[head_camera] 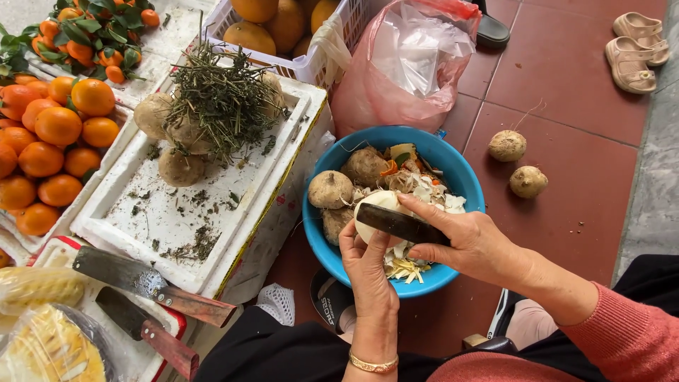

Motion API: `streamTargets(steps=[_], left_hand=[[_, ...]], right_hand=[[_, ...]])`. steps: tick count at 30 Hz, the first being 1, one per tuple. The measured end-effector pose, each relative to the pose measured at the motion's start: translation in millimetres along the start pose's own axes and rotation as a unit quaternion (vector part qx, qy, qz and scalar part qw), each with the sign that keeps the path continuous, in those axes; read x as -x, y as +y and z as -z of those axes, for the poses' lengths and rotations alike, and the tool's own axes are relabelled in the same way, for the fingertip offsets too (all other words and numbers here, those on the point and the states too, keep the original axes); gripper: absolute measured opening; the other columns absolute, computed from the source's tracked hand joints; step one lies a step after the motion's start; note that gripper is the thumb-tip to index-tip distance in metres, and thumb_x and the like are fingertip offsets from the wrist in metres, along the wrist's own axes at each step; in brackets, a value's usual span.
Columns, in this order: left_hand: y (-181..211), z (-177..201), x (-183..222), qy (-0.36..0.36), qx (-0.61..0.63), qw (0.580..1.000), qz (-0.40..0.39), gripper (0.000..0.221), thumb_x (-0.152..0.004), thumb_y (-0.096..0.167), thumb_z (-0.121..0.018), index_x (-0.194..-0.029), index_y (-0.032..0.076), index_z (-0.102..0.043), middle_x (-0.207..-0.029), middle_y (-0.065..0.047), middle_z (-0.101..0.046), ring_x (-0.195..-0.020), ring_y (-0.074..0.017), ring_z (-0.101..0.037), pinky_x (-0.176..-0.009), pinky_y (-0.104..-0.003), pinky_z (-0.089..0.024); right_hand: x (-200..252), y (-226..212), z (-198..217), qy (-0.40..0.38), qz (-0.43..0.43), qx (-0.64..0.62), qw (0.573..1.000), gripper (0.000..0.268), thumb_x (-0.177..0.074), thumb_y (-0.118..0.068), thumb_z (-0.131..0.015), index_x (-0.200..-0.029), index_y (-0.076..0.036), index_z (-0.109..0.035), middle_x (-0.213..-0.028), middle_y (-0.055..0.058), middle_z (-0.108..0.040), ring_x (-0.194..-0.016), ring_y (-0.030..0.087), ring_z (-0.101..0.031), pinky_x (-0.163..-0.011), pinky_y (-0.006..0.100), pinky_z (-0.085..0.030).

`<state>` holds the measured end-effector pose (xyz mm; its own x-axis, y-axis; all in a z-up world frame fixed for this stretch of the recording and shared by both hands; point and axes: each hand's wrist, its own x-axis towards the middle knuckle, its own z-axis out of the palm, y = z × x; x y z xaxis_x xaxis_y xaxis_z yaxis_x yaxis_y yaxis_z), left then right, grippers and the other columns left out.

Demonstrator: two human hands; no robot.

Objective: A person is peeling the skin off jicama roots using a knife, collecting the peels in a blue bowl.

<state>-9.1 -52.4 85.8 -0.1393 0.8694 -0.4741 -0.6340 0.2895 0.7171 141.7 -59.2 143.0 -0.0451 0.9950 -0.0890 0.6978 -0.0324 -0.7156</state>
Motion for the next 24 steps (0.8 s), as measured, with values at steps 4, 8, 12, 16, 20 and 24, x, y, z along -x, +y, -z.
streamTargets(steps=[4,8,12,16,20,24], left_hand=[[-1.9,5.1,-1.5,0.001,-0.004,1.000,-0.013,0.055,-0.073,0.007,-0.093,-0.123,0.012,-0.069,-0.094,-0.005,-0.070,-0.085,-0.0134,-0.069,-0.093,-0.037,-0.053],[-5.1,13.0,-6.3,-0.019,-0.006,0.999,-0.026,0.057,-0.073,0.007,-0.092,-0.124,0.011,-0.068,-0.096,-0.005,-0.072,-0.089,-0.0127,-0.069,-0.092,-0.036,-0.055],[-11.1,22.4,-14.7,-0.048,-0.001,0.999,-0.026,0.059,-0.072,0.006,-0.092,-0.125,0.009,-0.066,-0.100,-0.006,-0.074,-0.092,-0.0135,-0.070,-0.092,-0.038,-0.056],[-13.8,24.3,-18.9,-0.066,0.016,0.998,-0.005,0.055,-0.075,0.006,-0.090,-0.124,0.010,-0.067,-0.100,-0.006,-0.074,-0.092,-0.0133,-0.069,-0.093,-0.037,-0.055],[-7.3,18.9,-14.8,-0.058,0.032,0.998,0.023,0.048,-0.076,0.007,-0.088,-0.120,0.010,-0.067,-0.100,-0.008,-0.070,-0.092,-0.0161,-0.068,-0.093,-0.038,-0.053],[0.8,15.2,-10.6,-0.054,0.035,0.997,0.031,0.047,-0.076,0.009,-0.088,-0.118,0.011,-0.068,-0.099,-0.007,-0.069,-0.092,-0.0160,-0.067,-0.094,-0.038,-0.051]], right_hand=[[-2.5,16.9,-10.9,0.026,-0.002,-0.021,0.999,0.079,-0.076,-0.041,-0.085,-0.149,-0.041,-0.057,-0.099,0.005,-0.084,-0.093,0.035,-0.078,-0.082,0.046,-0.062],[-2.2,51.7,-23.4,-0.027,-0.015,-0.279,0.960,0.065,-0.080,-0.018,-0.081,-0.142,-0.024,-0.063,-0.072,0.011,-0.071,-0.048,0.021,-0.061,-0.043,0.029,-0.050],[-3.8,41.7,-12.6,-0.107,-0.019,-0.499,0.860,0.046,-0.092,-0.007,-0.065,-0.137,-0.015,-0.066,-0.053,0.012,-0.055,-0.024,0.015,-0.048,-0.022,0.022,-0.042],[-2.8,50.6,-11.6,-0.142,-0.052,-0.566,0.810,0.041,-0.098,-0.014,-0.055,-0.137,-0.017,-0.066,-0.051,0.014,-0.049,-0.022,0.020,-0.046,-0.021,0.028,-0.043],[0.2,33.2,-8.5,-0.121,-0.024,-0.533,0.837,0.056,-0.092,-0.013,-0.064,-0.147,-0.014,-0.055,-0.053,0.013,-0.052,-0.023,0.017,-0.047,-0.022,0.025,-0.045],[-1.6,40.7,-10.9,-0.091,-0.001,-0.331,0.939,0.077,-0.079,-0.014,-0.082,-0.151,-0.015,-0.053,-0.054,0.013,-0.063,-0.028,0.017,-0.056,-0.028,0.023,-0.048]])
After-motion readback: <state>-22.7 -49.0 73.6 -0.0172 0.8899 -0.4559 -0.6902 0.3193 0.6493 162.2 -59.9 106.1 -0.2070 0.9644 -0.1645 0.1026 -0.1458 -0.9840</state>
